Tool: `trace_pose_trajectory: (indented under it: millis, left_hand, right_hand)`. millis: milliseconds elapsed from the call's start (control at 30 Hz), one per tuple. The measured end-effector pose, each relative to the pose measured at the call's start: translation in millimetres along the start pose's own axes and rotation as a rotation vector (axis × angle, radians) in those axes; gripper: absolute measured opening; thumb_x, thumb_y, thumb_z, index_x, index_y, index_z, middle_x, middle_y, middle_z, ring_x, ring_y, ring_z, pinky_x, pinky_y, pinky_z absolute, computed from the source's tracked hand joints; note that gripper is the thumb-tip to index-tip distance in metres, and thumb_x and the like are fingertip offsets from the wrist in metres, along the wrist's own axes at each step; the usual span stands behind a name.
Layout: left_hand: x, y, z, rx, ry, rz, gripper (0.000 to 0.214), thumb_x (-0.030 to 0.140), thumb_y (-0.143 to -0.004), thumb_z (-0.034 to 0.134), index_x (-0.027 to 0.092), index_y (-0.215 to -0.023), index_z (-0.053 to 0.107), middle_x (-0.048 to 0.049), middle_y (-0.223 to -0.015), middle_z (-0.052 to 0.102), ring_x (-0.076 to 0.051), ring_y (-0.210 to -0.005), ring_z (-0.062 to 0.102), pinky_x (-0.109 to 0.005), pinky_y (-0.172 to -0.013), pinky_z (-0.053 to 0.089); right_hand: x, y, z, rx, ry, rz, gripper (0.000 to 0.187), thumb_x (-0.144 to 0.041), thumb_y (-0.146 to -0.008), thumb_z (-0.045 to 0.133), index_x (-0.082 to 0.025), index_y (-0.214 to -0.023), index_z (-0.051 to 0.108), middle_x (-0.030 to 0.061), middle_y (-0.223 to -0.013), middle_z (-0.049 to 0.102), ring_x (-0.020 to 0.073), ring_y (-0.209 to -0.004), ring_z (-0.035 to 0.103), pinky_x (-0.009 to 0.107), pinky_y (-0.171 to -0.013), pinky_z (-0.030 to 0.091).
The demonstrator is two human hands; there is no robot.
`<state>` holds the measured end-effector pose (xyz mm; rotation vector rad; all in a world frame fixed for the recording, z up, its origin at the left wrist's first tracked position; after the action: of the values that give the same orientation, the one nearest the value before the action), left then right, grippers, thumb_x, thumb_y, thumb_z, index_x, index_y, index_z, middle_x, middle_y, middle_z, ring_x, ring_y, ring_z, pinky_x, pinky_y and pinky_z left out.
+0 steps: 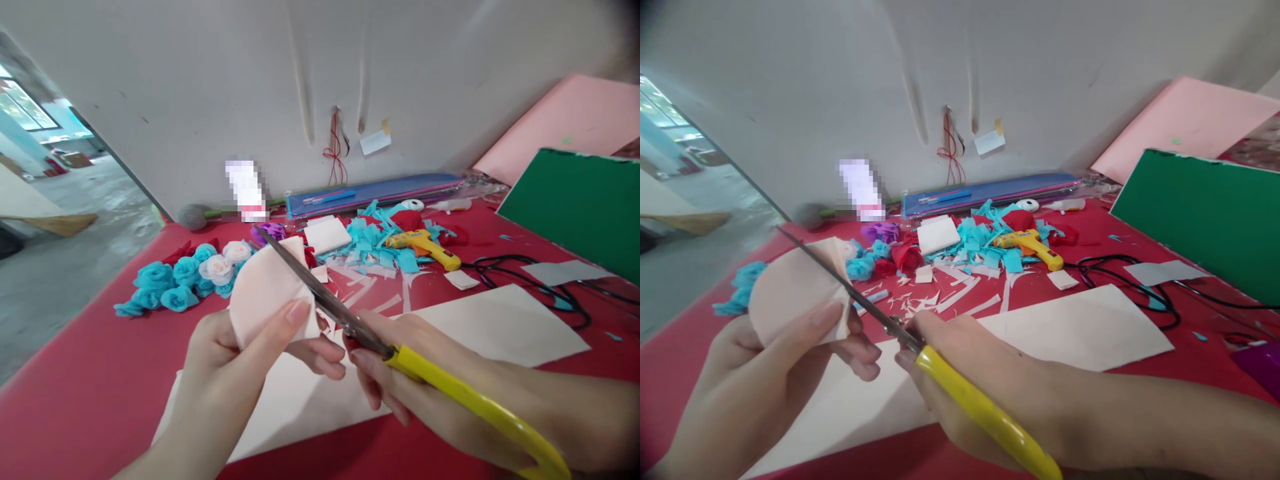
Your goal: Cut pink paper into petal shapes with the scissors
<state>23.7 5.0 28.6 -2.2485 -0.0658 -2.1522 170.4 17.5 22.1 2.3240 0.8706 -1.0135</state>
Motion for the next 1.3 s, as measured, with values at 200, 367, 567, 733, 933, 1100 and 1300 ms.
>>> trace_pose_trajectory:
  millis: [200, 367, 567, 733, 933, 1100, 1300]
  left_hand:
    - [-1, -1, -3.2, -0.020, -0.002, 0.007, 0.026, 0.041, -0.076, 0.059, 0.026, -0.059, 0.071, 0.0027, -0.059, 0.070, -0.016, -0.061, 0.064, -0.024, -0.062, 0.055]
    - [2, -2, -2.8, -0.017, -0.009, 0.035, 0.025, 0.039, -0.076, 0.060, 0.027, -0.058, 0.071, 0.0020, -0.058, 0.070, -0.017, -0.057, 0.064, -0.026, -0.057, 0.056]
    - [8, -2, -2.2, 0.004, 0.039, 0.043, 0.023, 0.034, -0.073, 0.063, 0.023, -0.055, 0.071, 0.0003, -0.054, 0.068, -0.016, -0.053, 0.062, -0.025, -0.053, 0.055]
    - [10, -2, 2.8, -0.031, 0.106, 0.001, 0.023, 0.025, -0.075, 0.061, 0.021, -0.055, 0.072, -0.0005, -0.053, 0.068, -0.015, -0.053, 0.062, -0.022, -0.053, 0.053]
    - [18, -3, 0.5, -0.082, 0.135, 0.076, 0.025, 0.017, -0.077, 0.056, 0.023, -0.059, 0.072, 0.0021, -0.051, 0.066, -0.012, -0.050, 0.060, -0.021, -0.052, 0.051]
    - [23, -4, -2.8, -0.089, 0.075, 0.101, 0.028, 0.018, -0.077, 0.055, 0.022, -0.051, 0.066, 0.0019, -0.048, 0.064, -0.012, -0.046, 0.058, -0.020, -0.046, 0.046]
    - [26, -8, -4.1, -0.072, 0.056, 0.086, 0.025, 0.020, -0.075, 0.056, 0.020, -0.051, 0.064, 0.0010, -0.042, 0.060, -0.013, -0.042, 0.056, -0.021, -0.041, 0.045]
  right_hand:
    - [-6, 1, -2, 0.016, -0.012, -0.052, 0.015, -0.026, -0.088, 0.034, -0.017, -0.081, 0.044, -0.0008, -0.057, 0.056, 0.0063, -0.041, 0.047, 0.018, -0.037, 0.024]
    - [-3, 1, -1, 0.008, 0.006, -0.008, 0.019, -0.032, -0.089, 0.032, -0.018, -0.084, 0.044, -0.0006, -0.061, 0.055, 0.0059, -0.040, 0.043, 0.018, -0.036, 0.021]
    - [-10, 2, -4, 0.014, 0.058, -0.063, 0.017, -0.029, -0.089, 0.035, -0.017, -0.081, 0.044, -0.0008, -0.061, 0.052, 0.0048, -0.042, 0.038, 0.019, -0.039, 0.022]
    - [-6, 4, -5, 0.017, -0.032, 0.015, 0.022, -0.035, -0.088, 0.034, -0.017, -0.078, 0.044, -0.0016, -0.054, 0.048, 0.0051, -0.038, 0.035, 0.019, -0.036, 0.021]
    - [-12, 7, -9, -0.047, 0.035, 0.028, 0.022, -0.035, -0.088, 0.034, -0.018, -0.078, 0.043, -0.0014, -0.056, 0.049, 0.0048, -0.039, 0.035, 0.018, -0.037, 0.024]
    - [-12, 6, -13, -0.046, 0.013, 0.078, 0.026, -0.038, -0.088, 0.035, -0.018, -0.074, 0.042, -0.0013, -0.055, 0.051, 0.0048, -0.040, 0.036, 0.017, -0.037, 0.025]
    - [-9, 7, -14, 0.024, -0.030, 0.033, 0.028, -0.040, -0.088, 0.036, -0.018, -0.073, 0.044, -0.0031, -0.050, 0.049, 0.0039, -0.039, 0.037, 0.015, -0.037, 0.026]
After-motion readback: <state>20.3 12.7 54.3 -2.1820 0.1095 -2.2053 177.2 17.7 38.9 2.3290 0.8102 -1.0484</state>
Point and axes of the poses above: each hand's wrist, its own y-axis away from the middle knuckle, its own z-axis out of the palm, x = y × z, the point moved 6 cm from there along -y, towards the middle knuckle
